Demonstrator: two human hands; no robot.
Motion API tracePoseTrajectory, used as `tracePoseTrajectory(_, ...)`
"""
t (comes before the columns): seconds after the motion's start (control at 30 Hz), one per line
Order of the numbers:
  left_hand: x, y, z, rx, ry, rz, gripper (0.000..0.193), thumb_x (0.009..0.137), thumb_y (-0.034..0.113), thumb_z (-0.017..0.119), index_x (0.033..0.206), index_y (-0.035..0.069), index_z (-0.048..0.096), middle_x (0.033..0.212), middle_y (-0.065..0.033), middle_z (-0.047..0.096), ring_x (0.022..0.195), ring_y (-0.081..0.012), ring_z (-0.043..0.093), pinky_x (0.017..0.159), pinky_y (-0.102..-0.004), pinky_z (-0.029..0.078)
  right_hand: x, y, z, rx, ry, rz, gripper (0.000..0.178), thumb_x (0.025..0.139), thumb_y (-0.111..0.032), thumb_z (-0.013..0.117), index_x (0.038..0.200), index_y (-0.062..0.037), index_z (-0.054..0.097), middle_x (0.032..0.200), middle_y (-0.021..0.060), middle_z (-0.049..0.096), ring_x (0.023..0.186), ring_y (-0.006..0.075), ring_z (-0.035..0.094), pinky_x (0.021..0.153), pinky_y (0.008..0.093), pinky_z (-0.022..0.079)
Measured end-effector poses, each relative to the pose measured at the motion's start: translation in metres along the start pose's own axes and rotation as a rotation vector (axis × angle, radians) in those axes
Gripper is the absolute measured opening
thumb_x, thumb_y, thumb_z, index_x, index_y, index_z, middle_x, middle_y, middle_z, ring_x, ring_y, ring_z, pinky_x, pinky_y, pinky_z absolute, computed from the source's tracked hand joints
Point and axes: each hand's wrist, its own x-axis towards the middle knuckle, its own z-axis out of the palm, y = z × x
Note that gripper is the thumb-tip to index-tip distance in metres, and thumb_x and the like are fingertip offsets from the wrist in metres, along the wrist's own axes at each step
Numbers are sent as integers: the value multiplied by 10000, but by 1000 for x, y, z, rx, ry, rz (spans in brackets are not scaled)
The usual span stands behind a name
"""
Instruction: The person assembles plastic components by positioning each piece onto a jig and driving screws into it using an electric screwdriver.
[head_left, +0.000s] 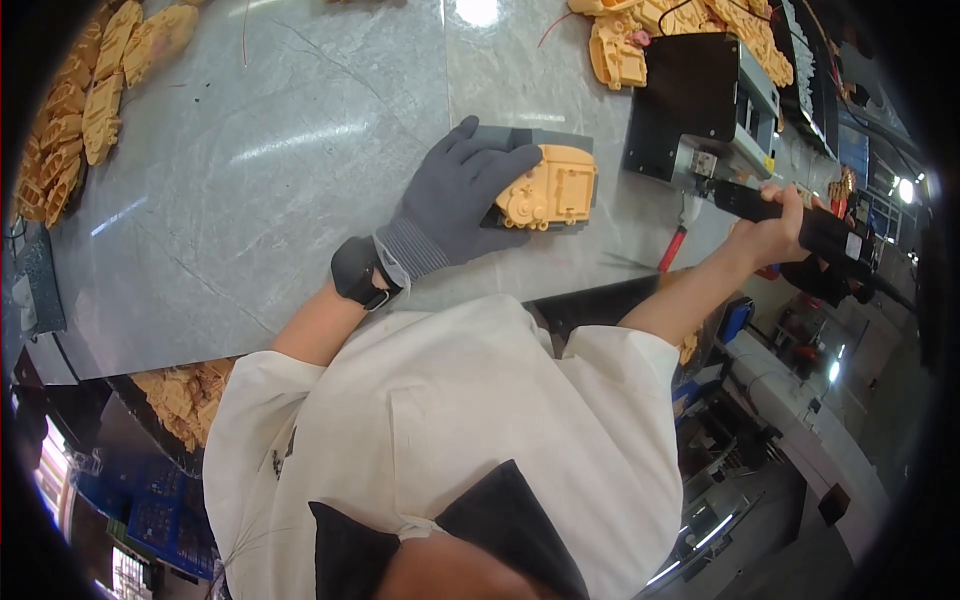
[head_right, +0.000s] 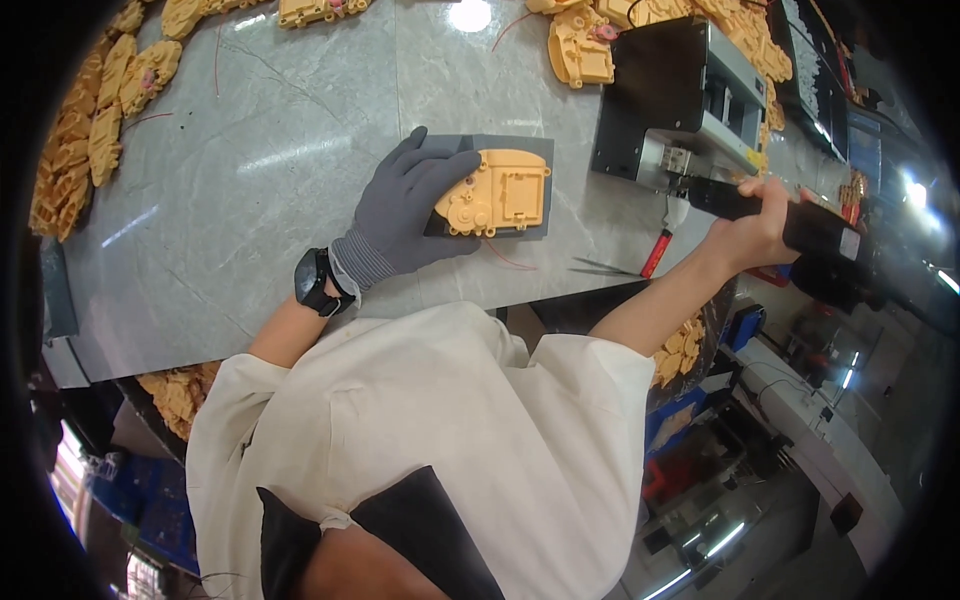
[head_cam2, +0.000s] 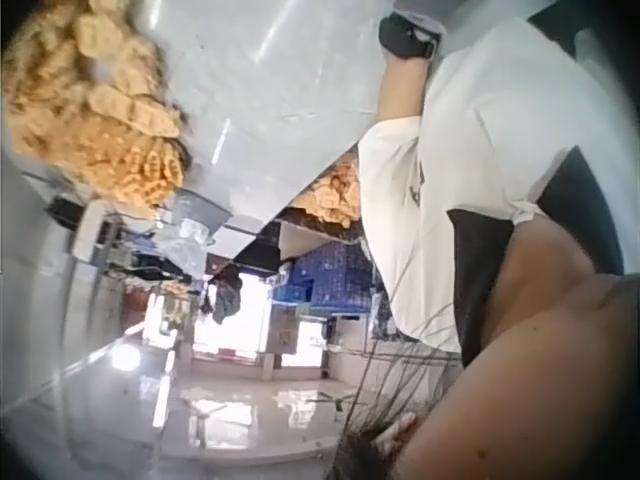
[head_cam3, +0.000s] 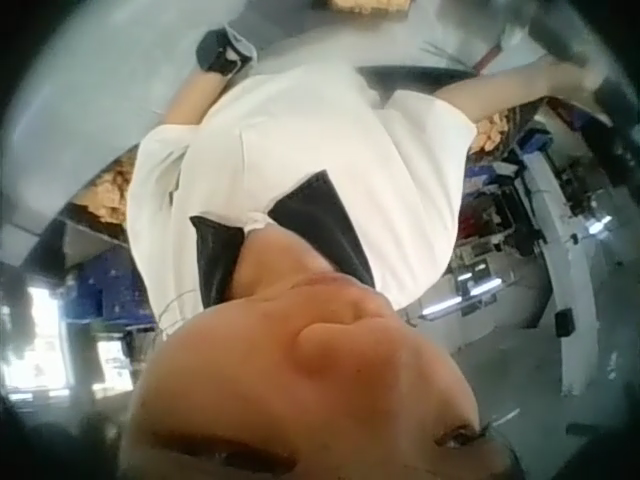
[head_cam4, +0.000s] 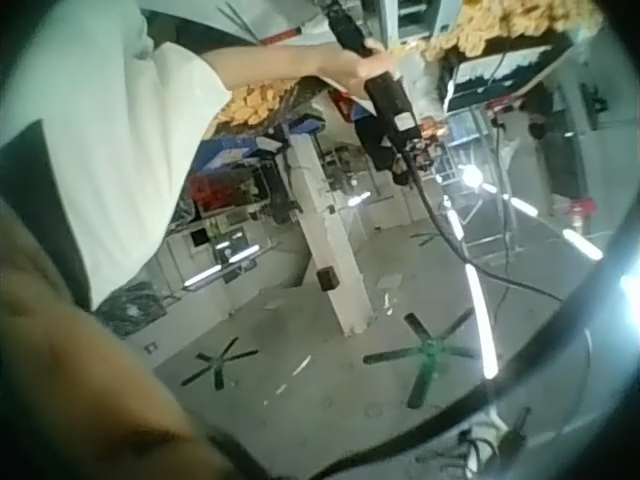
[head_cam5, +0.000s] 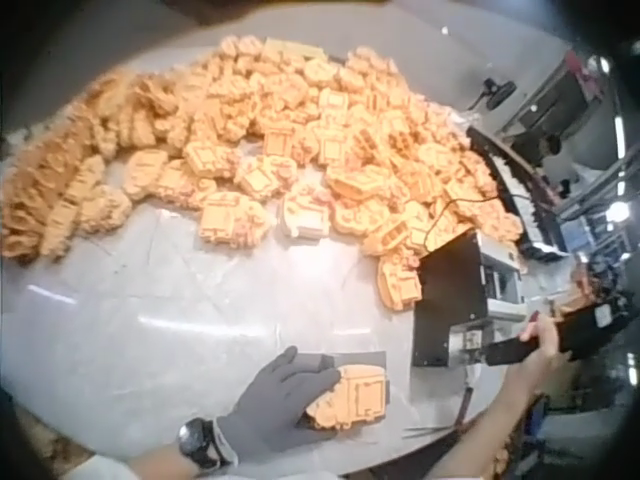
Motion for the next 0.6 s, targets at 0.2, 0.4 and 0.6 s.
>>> tracePoseTrajectory(0.2,-4,-4,2,5,21,-7,797,596,330,773,1260,87,405,1081,-85,550,1049,-279,507,1046,-492,271,-51,-22,-10,99,-127,49,375,645,76,520,1005,-6,455,586,52,470,447,148,450,503,283,414)
tracePoseTrajectory(0.4,-7,0,0,-73,110,-11,767,601,342,774,1228,74,421,1108,-99,543,1043,-282,513,1032,-480,304,-119,-82,43,489,-380,21,529,688,-19,480,1186,16,307,591,72,465,443,174,465,533,365,434)
tracePoseTrajectory(0.6,-7,-3,2,-70,122,-40,754,592,340,785,1202,75,429,1111,-97,542,1039,-276,517,1021,-476,321,-128,-73,87,334,-436,35,504,691,34,496,1177,-12,373,562,69,459,446,173,438,561,377,445)
